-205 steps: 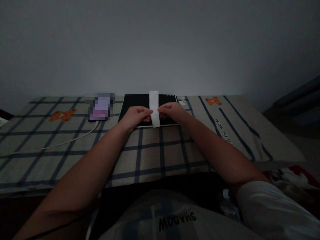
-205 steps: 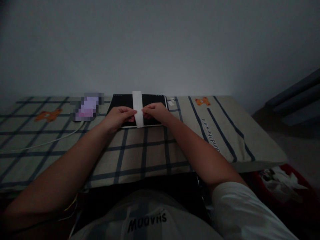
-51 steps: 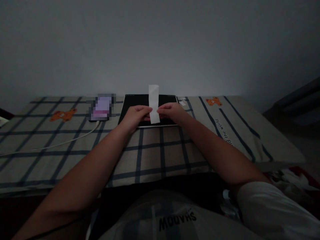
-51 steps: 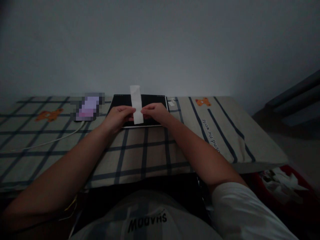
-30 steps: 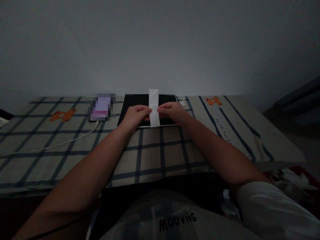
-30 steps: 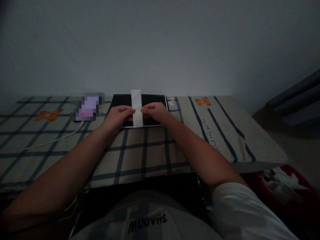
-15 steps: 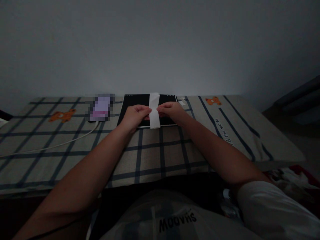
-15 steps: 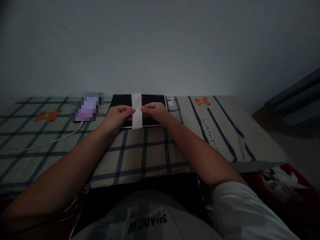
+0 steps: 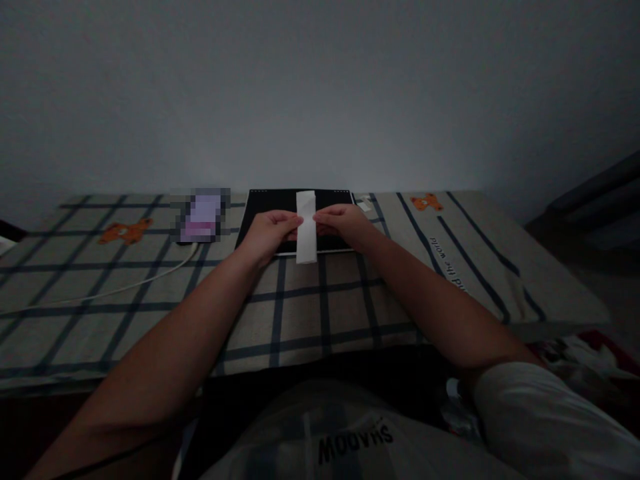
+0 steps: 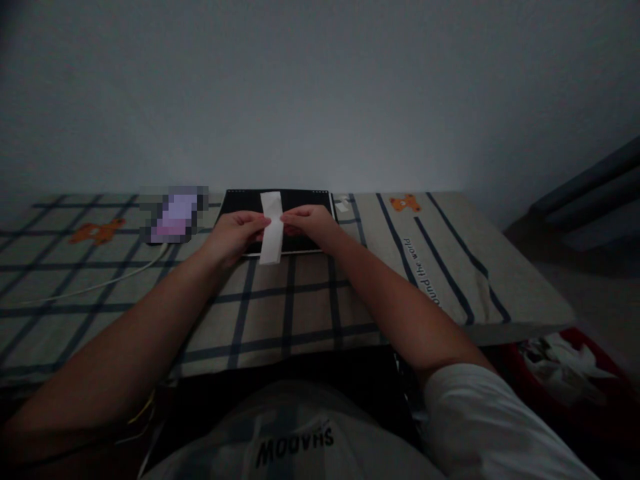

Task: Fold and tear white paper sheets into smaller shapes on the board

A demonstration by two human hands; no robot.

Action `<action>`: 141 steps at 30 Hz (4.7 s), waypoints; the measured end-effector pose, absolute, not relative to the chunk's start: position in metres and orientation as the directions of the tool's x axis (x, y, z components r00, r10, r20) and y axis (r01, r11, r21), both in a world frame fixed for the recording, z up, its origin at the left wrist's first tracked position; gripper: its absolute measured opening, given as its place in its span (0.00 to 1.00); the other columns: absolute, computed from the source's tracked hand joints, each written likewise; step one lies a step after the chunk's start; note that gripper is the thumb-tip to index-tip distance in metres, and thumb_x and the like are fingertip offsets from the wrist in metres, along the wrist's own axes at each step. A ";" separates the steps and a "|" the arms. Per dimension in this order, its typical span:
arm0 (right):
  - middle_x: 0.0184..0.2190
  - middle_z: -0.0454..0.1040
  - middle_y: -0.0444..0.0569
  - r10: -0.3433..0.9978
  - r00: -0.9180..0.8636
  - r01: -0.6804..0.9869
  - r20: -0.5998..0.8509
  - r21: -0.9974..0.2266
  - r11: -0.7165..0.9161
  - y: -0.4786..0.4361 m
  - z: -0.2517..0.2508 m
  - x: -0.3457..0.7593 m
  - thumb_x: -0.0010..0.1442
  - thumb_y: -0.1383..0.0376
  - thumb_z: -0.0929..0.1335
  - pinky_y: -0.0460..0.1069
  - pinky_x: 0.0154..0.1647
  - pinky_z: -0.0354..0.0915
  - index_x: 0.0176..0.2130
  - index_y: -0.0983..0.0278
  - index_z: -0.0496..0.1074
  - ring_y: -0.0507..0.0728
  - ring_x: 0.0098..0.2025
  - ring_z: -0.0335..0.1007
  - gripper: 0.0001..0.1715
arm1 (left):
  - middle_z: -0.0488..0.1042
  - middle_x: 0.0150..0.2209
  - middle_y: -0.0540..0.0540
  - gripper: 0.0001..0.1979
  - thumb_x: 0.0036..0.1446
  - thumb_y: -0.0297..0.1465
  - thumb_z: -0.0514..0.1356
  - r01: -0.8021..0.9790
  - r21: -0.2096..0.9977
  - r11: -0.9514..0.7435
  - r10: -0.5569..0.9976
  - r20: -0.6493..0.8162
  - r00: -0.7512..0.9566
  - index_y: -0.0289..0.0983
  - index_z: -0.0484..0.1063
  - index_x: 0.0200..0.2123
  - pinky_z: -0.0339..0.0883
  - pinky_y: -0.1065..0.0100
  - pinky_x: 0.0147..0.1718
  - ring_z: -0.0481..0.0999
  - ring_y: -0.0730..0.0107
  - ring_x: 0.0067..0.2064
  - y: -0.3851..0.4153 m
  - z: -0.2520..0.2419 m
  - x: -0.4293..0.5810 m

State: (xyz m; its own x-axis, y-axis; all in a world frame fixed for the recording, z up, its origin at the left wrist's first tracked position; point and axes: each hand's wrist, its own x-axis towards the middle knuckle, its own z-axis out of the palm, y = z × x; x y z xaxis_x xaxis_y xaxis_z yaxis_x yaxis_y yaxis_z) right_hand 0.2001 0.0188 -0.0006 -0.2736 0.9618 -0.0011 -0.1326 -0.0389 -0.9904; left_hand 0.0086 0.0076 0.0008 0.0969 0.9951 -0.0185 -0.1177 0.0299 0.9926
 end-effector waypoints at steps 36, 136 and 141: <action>0.25 0.79 0.45 0.973 -0.230 -0.109 0.012 -0.994 -0.013 0.017 0.001 0.199 0.49 0.63 0.79 0.47 0.34 0.74 0.29 0.65 0.79 0.50 0.28 0.74 0.10 | 0.82 0.32 0.45 0.17 0.38 0.39 0.76 -0.126 0.992 0.016 0.994 -0.002 0.105 0.36 0.80 0.30 0.76 0.67 0.36 0.80 0.68 0.34 0.008 -0.005 0.009; 0.26 0.79 0.44 0.978 -0.209 -0.089 0.024 -0.996 0.006 0.022 -0.004 0.202 0.53 0.68 0.77 0.46 0.35 0.73 0.32 0.66 0.78 0.50 0.28 0.74 0.05 | 0.81 0.31 0.44 0.13 0.47 0.36 0.74 -0.026 0.998 0.049 0.985 -0.045 0.165 0.34 0.79 0.33 0.77 0.66 0.35 0.80 0.69 0.32 0.005 -0.002 0.010; 0.26 0.79 0.45 0.964 -0.264 -0.129 -0.018 -0.990 -0.054 0.020 -0.003 0.200 0.53 0.67 0.77 0.46 0.34 0.73 0.33 0.66 0.78 0.50 0.28 0.74 0.07 | 0.79 0.27 0.48 0.13 0.45 0.35 0.74 0.016 1.000 0.004 0.999 -0.005 0.045 0.35 0.77 0.29 0.76 0.68 0.34 0.78 0.71 0.29 0.005 0.000 0.011</action>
